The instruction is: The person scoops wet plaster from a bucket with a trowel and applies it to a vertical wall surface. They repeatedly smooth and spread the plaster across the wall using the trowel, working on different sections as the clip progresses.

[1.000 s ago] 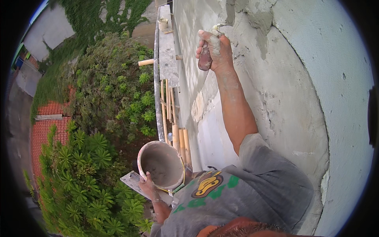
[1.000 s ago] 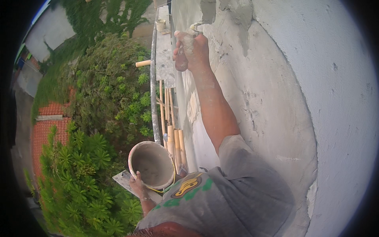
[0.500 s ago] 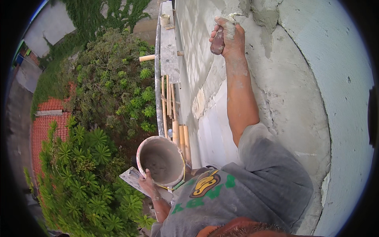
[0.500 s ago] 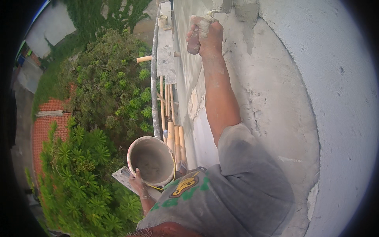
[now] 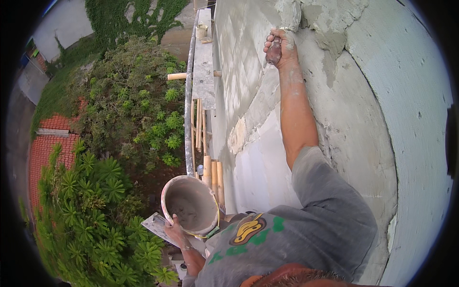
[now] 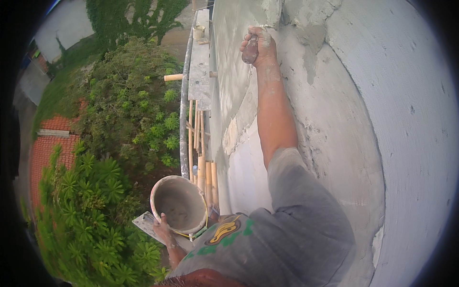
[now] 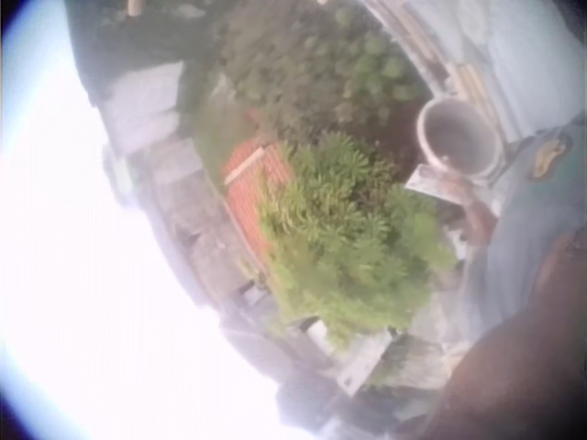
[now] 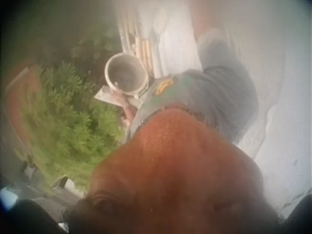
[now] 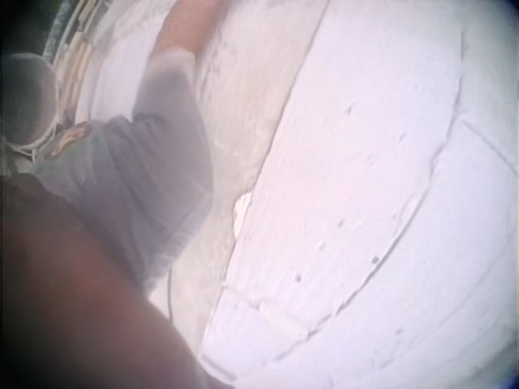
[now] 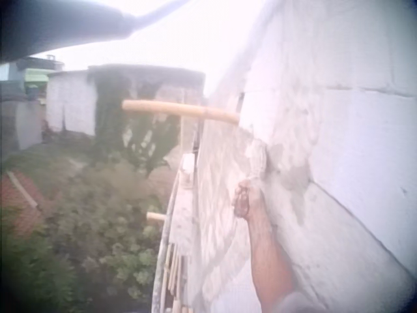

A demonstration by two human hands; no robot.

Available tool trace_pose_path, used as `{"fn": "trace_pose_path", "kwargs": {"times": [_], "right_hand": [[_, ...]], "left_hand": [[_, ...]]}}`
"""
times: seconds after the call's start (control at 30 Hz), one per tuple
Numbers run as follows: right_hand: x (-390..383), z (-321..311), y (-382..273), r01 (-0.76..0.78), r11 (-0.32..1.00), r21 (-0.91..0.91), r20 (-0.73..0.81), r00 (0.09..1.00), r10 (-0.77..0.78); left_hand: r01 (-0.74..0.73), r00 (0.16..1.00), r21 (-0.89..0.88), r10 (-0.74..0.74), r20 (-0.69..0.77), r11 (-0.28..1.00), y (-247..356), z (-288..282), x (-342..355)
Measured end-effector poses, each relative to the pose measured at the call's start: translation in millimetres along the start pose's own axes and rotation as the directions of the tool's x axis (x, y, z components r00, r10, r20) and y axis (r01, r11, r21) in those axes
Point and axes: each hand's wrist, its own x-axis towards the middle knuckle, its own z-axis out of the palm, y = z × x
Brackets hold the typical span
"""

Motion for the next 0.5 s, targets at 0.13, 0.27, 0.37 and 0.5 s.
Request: {"fn": "trace_pose_path", "kwargs": {"times": [0.13,0.27,0.37,0.5], "right_hand": [[-13.4,-7.7,-18.1,-0.012,1.000,-0.004,0.035,0.999,0.012],[-37.8,12.3,-23.6,0.031,0.999,0.033,0.026,0.999,-0.032],[-51.9,15.4,-18.0,0.094,0.995,0.017,-0.032,0.995,-0.093],[-70.8,39.2,-2.9,0.188,0.979,-0.081,-0.039,0.981,-0.192]], "left_hand": [[-0.017,1.000,-0.162,0.020,0.019,0.987,19.0,-5.5,-7.1],[-0.032,0.999,-0.159,0.035,0.014,0.987,20.0,-10.2,-3.7],[-0.094,0.995,0.064,0.093,0.017,0.994,-9.0,-10.2,10.9],[-0.079,0.996,0.074,0.076,0.047,0.994,-18.9,-6.2,10.9]]}}
